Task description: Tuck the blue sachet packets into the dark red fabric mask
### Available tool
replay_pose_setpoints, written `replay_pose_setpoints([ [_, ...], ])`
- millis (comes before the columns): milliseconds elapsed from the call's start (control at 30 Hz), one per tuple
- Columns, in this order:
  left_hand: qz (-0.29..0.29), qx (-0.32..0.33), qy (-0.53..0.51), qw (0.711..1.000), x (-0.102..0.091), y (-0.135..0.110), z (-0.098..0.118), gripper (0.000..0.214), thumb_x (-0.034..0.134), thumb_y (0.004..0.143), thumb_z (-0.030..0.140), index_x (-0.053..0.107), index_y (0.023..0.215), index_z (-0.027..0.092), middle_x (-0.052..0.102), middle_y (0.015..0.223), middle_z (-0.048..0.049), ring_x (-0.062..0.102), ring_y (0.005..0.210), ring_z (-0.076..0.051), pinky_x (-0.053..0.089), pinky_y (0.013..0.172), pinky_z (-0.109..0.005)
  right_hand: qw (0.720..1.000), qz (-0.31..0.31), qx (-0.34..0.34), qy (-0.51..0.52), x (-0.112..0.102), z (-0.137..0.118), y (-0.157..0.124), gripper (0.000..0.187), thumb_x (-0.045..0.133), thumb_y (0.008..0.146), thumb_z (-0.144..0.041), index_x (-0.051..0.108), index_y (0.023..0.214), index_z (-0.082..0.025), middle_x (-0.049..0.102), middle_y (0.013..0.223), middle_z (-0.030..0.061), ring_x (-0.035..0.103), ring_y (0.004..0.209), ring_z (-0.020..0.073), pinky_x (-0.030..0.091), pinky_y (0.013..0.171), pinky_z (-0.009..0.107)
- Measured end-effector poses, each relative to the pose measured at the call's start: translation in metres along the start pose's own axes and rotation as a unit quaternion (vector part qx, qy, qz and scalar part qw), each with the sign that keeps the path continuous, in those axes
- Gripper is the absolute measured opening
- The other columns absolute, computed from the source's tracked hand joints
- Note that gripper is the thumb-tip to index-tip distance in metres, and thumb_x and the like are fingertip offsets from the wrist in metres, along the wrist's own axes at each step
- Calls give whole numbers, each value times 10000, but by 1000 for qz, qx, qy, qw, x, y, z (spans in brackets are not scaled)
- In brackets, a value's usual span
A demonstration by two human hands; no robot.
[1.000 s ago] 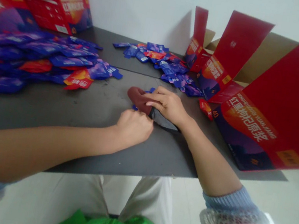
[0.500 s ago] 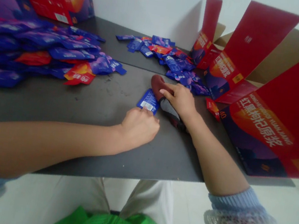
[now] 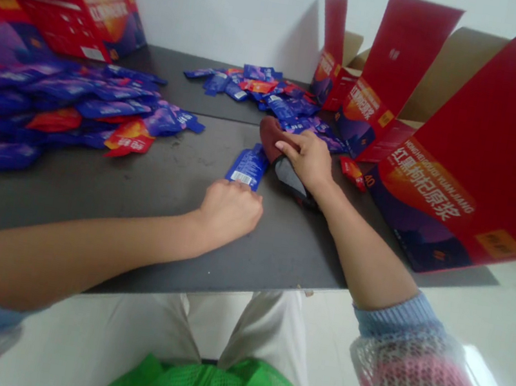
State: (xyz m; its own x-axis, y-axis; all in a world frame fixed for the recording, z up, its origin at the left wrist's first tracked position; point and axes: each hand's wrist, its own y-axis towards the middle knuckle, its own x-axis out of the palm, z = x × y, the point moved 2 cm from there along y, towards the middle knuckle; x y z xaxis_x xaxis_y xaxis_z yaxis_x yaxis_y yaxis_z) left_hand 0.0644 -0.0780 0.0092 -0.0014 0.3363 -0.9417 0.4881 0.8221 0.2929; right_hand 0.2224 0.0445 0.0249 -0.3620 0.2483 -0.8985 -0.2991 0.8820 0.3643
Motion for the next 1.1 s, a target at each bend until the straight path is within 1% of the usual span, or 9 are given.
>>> replay_pose_setpoints([
  [67, 7, 3, 0, 1000, 0, 0, 0, 429, 376, 954, 171, 765, 809, 63, 726, 797, -219, 709, 696, -292, 444, 581, -354, 996, -12, -75, 40, 0, -11, -4, 473, 440, 979, -554, 633, 1339, -315, 666, 1100, 62, 597, 1008, 230, 445, 868, 327],
  [133, 10, 2, -3, 1000, 1, 0, -1, 408, 391, 946, 177, 764, 830, 60, 729, 795, -215, 712, 695, -298, 445, 579, -356, 983, -62, -153, 76, 3, -23, -10, 470, 461, 967, -570, 639, 1329, -330, 658, 1115, 48, 588, 1015, 215, 431, 874, 309],
  [233, 5, -5, -5, 1000, 2, 0, -2, 384, 407, 934, 186, 762, 882, 50, 730, 799, -215, 712, 696, -305, 446, 584, -359, 964, -122, -209, 112, 9, -37, -18, 436, 508, 954, -551, 653, 1308, -342, 657, 1115, 39, 585, 1010, 202, 421, 863, 296],
  [367, 1, -4, -4, 1000, 0, 1, -2, 385, 402, 935, 202, 750, 885, 45, 726, 812, -211, 706, 699, -299, 441, 591, -359, 972, -120, -171, 108, 11, -38, -17, 410, 534, 946, -544, 666, 1289, -361, 678, 1061, 27, 602, 951, 193, 423, 825, 288],
  [567, -22, -9, -16, 1000, -3, 2, -1, 403, 382, 954, 222, 727, 851, 41, 719, 826, -217, 705, 745, -290, 434, 626, -349, 995, -85, -12, 53, 11, -11, -3, 472, 505, 942, -581, 680, 1284, -306, 737, 1100, 43, 643, 936, 235, 445, 760, 310],
  [667, -19, -6, -18, 1000, -1, 2, -1, 409, 372, 959, 226, 725, 856, 45, 716, 816, -212, 703, 740, -289, 425, 619, -346, 996, -80, 35, 31, 9, 1, 0, 447, 525, 937, -555, 708, 1242, -284, 754, 1084, 58, 662, 962, 255, 458, 763, 322],
  [833, -4, 0, -15, 1000, 1, 1, -2, 402, 376, 954, 231, 718, 845, 51, 714, 794, -204, 698, 712, -292, 420, 597, -351, 996, -69, 54, 17, 5, 1, -1, 383, 570, 921, -512, 717, 1219, -320, 761, 1081, 44, 675, 976, 265, 459, 763, 326],
  [1000, -10, -6, -16, 1000, -1, 0, -2, 390, 382, 940, 219, 726, 854, 58, 718, 815, -198, 703, 733, -288, 434, 612, -352, 996, -79, 38, 27, 6, -2, -5, 354, 551, 947, -421, 692, 1258, -325, 744, 1120, 39, 659, 995, 241, 468, 815, 324],
  [1100, -14, -13, -15, 1000, -1, 0, -3, 379, 393, 930, 224, 731, 868, 62, 720, 829, -190, 705, 747, -284, 440, 624, -351, 999, -45, 19, 19, 8, -8, -8, 365, 534, 956, -357, 668, 1295, -329, 699, 1145, 55, 626, 1042, 242, 476, 872, 348],
])
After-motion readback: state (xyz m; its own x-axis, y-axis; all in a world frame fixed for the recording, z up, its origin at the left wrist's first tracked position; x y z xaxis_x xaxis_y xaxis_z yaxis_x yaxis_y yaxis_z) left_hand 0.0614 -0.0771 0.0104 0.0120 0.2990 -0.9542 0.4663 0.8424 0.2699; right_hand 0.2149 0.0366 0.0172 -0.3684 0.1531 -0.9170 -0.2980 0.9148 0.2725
